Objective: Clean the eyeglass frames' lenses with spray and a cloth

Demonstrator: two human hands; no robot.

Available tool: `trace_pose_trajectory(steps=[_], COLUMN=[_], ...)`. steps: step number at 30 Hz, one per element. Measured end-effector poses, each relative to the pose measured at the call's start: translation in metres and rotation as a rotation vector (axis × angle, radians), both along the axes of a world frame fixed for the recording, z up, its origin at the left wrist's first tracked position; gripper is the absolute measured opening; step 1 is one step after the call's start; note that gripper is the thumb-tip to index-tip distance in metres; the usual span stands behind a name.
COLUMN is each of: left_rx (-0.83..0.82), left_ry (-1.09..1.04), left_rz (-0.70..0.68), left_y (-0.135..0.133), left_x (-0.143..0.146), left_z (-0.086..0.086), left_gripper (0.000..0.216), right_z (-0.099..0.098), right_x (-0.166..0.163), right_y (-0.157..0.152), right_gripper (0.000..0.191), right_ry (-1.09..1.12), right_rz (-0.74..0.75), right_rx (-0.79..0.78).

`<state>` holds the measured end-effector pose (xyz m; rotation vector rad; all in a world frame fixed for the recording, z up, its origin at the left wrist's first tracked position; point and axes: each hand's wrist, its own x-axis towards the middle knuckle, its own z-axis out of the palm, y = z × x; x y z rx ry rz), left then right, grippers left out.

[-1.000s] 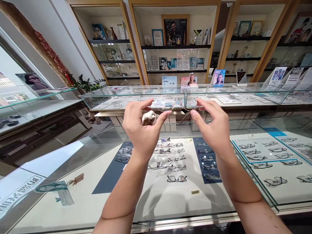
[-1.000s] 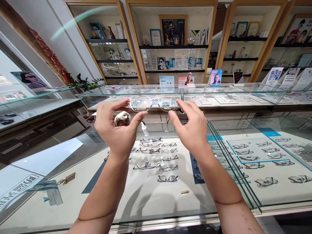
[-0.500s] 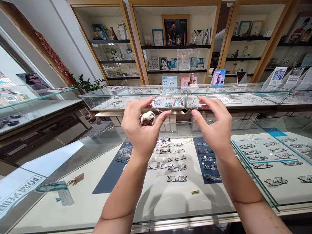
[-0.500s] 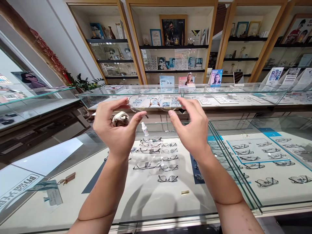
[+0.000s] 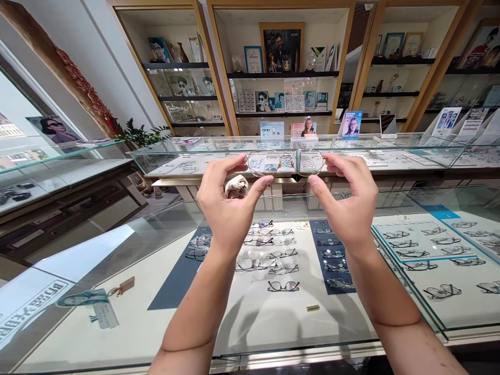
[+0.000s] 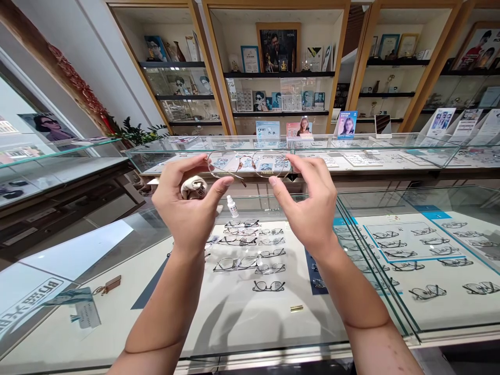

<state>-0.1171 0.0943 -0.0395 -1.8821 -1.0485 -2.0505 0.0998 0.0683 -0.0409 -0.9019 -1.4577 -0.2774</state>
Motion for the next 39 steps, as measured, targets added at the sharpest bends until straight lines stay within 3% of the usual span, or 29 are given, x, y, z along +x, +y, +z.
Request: trace_pose_trajectory(steps=[18, 31, 39], left_rx=[-0.033, -0.065, 0.003], left_ry=[0.023, -0.047, -0.076], left_rz=[0.009, -0.068, -0.066], left_y=[-0.0018, 0.004, 0.0059], left_x=[0.0013, 0.0058, 0.0056], left_z=[0.0014, 0.0002, -0.0014], left_gripper=[0.046, 0.054, 0.057], right_z=[-0.0005, -0.0063, -0.0081], right_x=[0.0, -0.0069, -0.0073], right_y=[-0.0008, -0.0028, 0.0049], right_gripper=[0.036, 0.045, 0.044], right_ry=[-0.013, -0.03, -0.026], right_rz=[-0.02, -0.059, 0.013], right_rx=[0.05, 0.114, 0.202])
